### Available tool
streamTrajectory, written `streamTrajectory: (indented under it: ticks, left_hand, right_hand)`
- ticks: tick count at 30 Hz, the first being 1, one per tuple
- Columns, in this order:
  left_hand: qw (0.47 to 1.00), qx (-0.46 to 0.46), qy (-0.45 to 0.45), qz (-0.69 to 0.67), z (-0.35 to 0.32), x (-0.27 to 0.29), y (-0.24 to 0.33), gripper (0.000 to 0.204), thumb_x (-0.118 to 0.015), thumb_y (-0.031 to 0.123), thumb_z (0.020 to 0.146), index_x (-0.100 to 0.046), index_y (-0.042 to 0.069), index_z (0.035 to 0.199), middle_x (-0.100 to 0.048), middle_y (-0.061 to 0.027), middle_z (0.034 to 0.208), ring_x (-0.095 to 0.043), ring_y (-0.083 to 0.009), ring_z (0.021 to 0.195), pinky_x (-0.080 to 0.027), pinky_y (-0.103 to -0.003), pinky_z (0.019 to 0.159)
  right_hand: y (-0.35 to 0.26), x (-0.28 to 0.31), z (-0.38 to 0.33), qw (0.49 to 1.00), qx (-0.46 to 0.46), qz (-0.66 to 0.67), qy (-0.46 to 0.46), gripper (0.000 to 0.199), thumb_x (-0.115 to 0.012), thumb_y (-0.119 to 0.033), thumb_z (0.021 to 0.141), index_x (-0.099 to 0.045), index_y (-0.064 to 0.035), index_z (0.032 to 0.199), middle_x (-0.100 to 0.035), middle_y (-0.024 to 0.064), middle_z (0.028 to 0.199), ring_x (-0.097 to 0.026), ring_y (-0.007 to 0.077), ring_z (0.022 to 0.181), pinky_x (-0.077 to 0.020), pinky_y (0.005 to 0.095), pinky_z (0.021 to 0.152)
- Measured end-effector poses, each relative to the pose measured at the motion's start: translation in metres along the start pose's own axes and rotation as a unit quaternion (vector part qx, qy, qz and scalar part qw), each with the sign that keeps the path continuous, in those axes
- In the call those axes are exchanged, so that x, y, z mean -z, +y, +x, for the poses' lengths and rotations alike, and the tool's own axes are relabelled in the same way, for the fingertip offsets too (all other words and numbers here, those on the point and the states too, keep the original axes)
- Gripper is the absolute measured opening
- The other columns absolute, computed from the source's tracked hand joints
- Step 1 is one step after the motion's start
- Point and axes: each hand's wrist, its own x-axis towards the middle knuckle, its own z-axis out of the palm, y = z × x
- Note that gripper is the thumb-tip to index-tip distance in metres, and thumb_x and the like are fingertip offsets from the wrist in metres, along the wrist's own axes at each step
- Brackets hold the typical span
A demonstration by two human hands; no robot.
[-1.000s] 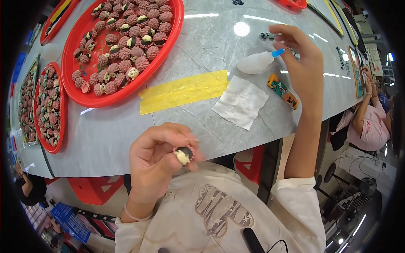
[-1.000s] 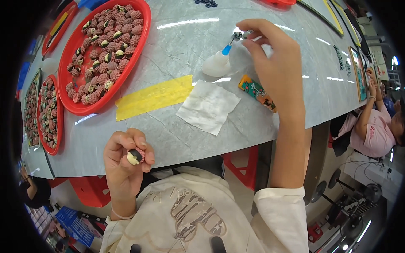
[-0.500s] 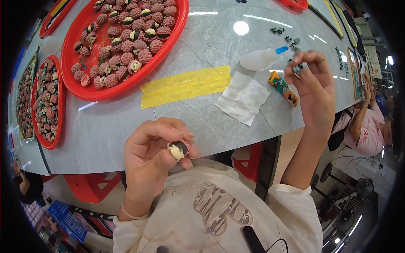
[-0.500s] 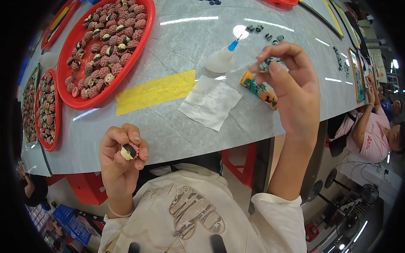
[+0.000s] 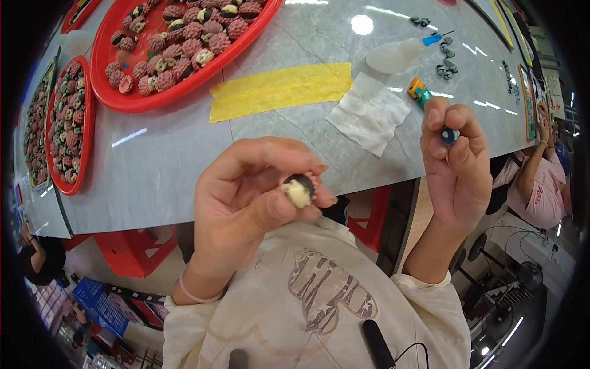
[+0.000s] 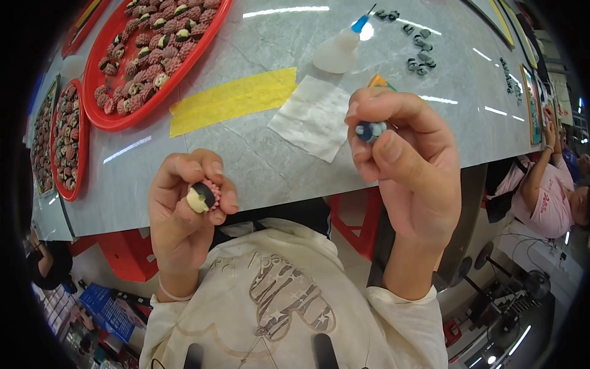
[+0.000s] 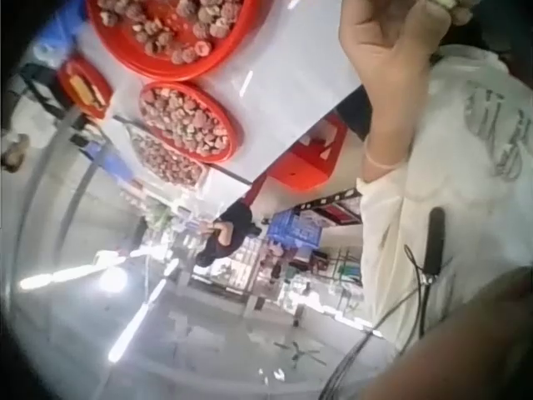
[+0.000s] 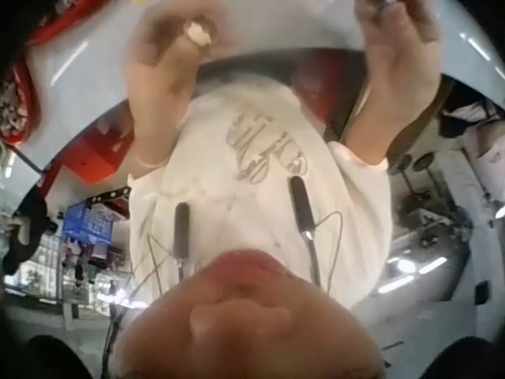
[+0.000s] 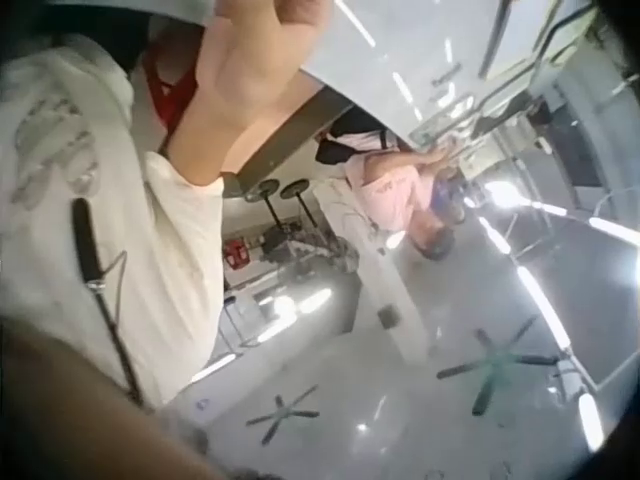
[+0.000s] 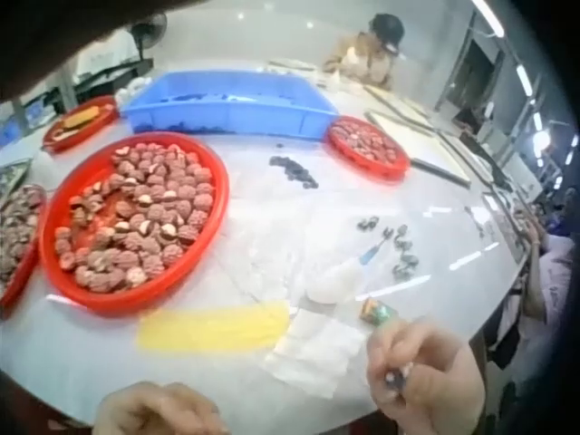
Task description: The person assembles miniature figurines by picking head pieces from a tray, applying adhesive from a dispenser bottle, attaching body pieces by hand, and placing the assembled figurines into another tray.
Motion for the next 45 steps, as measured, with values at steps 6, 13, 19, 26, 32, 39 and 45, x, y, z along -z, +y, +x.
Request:
streamTrajectory:
  ticks: [6, 13, 19, 26, 32, 39, 45]
  left_hand:
    - [0.998, 0.026, 0.018, 0.052, 0.000, -0.008, -0.002, 0.037, -0.065, 0.025, 0.072, -0.045, 0.002, 0.092, -0.050, -0.0102, 0.088, -0.056, -0.0157, 0.070, -0.044, -0.017, 0.051]
    - [0.997, 0.017, 0.044, 0.065, -0.003, -0.009, -0.005, 0.042, -0.069, 0.033, 0.068, -0.047, 0.004, 0.089, -0.052, -0.0076, 0.083, -0.050, -0.0094, 0.069, -0.040, -0.018, 0.058]
    - [0.994, -0.028, 0.031, 0.100, -0.004, 0.000, -0.011, 0.041, -0.070, 0.032, 0.065, -0.049, 0.004, 0.085, -0.051, -0.0064, 0.079, -0.049, -0.0086, 0.067, -0.041, -0.018, 0.059]
    - [0.964, -0.163, 0.022, 0.210, -0.003, 0.003, -0.012, 0.035, -0.072, 0.025, 0.063, -0.053, 0.002, 0.081, -0.052, -0.0081, 0.076, -0.051, -0.0099, 0.063, -0.044, -0.019, 0.059]
    - [0.979, -0.096, 0.044, 0.175, -0.003, 0.001, -0.007, 0.034, -0.069, 0.024, 0.067, -0.052, 0.000, 0.086, -0.053, -0.0104, 0.080, -0.054, -0.0132, 0.069, -0.045, -0.022, 0.060]
    - [0.997, -0.056, 0.019, 0.058, -0.001, 0.005, -0.006, 0.045, -0.067, 0.033, 0.069, -0.048, 0.001, 0.093, -0.052, -0.0130, 0.090, -0.055, -0.0167, 0.078, -0.046, -0.025, 0.064]
    - [0.985, -0.140, -0.095, 0.025, -0.002, 0.019, 0.007, 0.036, -0.064, 0.002, 0.069, -0.047, -0.006, 0.101, -0.050, -0.0185, 0.102, -0.053, -0.0232, 0.092, -0.046, -0.032, 0.076]
  right_hand:
    - [0.008, -0.043, -0.004, 0.997, -0.020, -0.080, 0.005, 0.027, -0.063, -0.015, 0.075, -0.049, 0.0023, 0.090, -0.048, 0.0142, 0.086, -0.047, 0.0111, 0.064, -0.0415, 0.0206, 0.059]
    - [0.018, -0.055, 0.000, 0.944, 0.158, -0.282, -0.067, 0.025, -0.069, 0.000, 0.061, -0.052, 0.0043, 0.078, -0.054, 0.0172, 0.076, -0.057, 0.0216, 0.067, -0.0490, 0.0261, 0.059]
    - [0.023, -0.061, -0.003, 0.915, 0.224, -0.328, -0.063, 0.025, -0.068, 0.007, 0.059, -0.054, 0.0035, 0.079, -0.056, 0.0196, 0.077, -0.059, 0.0202, 0.062, -0.0488, 0.0219, 0.052]
    - [0.026, -0.062, -0.002, 0.854, 0.286, -0.431, -0.061, 0.025, -0.070, 0.002, 0.058, -0.054, 0.0020, 0.077, -0.057, 0.0188, 0.075, -0.059, 0.0186, 0.059, -0.0468, 0.0208, 0.045]
    - [0.033, -0.065, -0.001, 0.859, 0.279, -0.427, -0.049, 0.025, -0.071, -0.002, 0.058, -0.055, -0.0007, 0.078, -0.056, 0.0160, 0.075, -0.057, 0.0182, 0.061, -0.0454, 0.0206, 0.046]
    - [0.035, -0.073, 0.001, 0.817, 0.260, -0.508, -0.086, 0.024, -0.071, -0.012, 0.061, -0.062, -0.0105, 0.083, -0.045, 0.0111, 0.087, -0.045, 0.0151, 0.076, -0.0374, 0.0198, 0.056]
    - [0.033, -0.065, -0.003, 0.851, 0.242, -0.465, -0.021, 0.023, -0.056, -0.026, 0.078, -0.059, -0.0055, 0.089, -0.044, 0.0111, 0.086, -0.043, 0.0179, 0.076, -0.0351, 0.0239, 0.061]
